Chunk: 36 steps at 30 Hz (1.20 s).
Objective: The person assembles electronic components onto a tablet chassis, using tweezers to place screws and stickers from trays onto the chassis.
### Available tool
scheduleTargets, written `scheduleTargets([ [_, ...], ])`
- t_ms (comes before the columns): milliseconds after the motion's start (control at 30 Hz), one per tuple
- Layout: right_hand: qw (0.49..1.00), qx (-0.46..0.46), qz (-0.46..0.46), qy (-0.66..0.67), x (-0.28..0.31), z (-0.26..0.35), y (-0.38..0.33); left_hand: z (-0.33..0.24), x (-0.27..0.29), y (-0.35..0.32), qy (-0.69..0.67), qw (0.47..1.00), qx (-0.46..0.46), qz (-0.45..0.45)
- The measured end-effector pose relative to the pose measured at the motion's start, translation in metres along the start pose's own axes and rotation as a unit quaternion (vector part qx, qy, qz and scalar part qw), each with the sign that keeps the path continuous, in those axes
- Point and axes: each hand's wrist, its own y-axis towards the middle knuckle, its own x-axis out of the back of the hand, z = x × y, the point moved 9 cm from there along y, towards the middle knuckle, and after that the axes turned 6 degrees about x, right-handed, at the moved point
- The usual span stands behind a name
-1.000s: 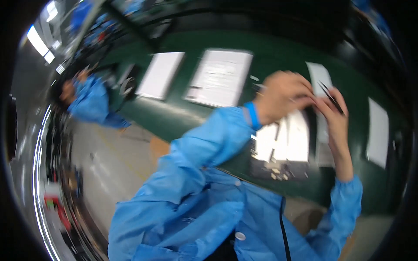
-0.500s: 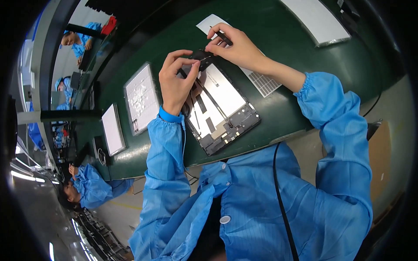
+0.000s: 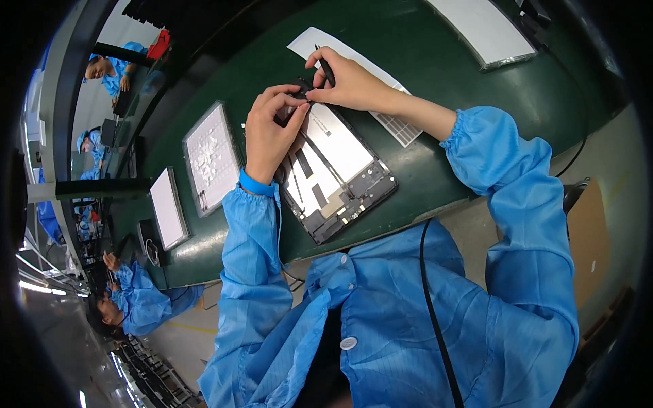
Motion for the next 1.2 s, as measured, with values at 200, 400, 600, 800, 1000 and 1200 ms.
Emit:
scheduleTargets([
  [200,0.99,-0.085,0.109,-0.005,0.001,0.0,0.015,0.009,-0.002,-0.003,-0.064,0.997,0.048,0.019],
  [400,0.958,-0.147,0.242,-0.047,-0.015,-0.006,0.037,0.005,-0.003,-0.004,-0.012,1.0,-0.013,0.016],
  [600,0.931,-0.162,0.315,-0.093,-0.018,-0.007,0.052,0.004,-0.002,-0.002,-0.015,0.999,-0.022,0.018],
  [800,0.913,-0.167,0.334,-0.163,-0.023,-0.005,0.054,0.008,-0.004,-0.003,-0.038,0.999,0.032,0.017],
  [1000,0.954,-0.07,0.242,-0.164,-0.004,-0.001,0.037,0.013,-0.016,0.007,0.053,0.996,0.063,0.035],
  [1200,0.95,0.046,0.075,-0.298,0.023,0.064,-0.041,0.004,0.021,-0.015,0.079,0.995,0.003,-0.061],
])
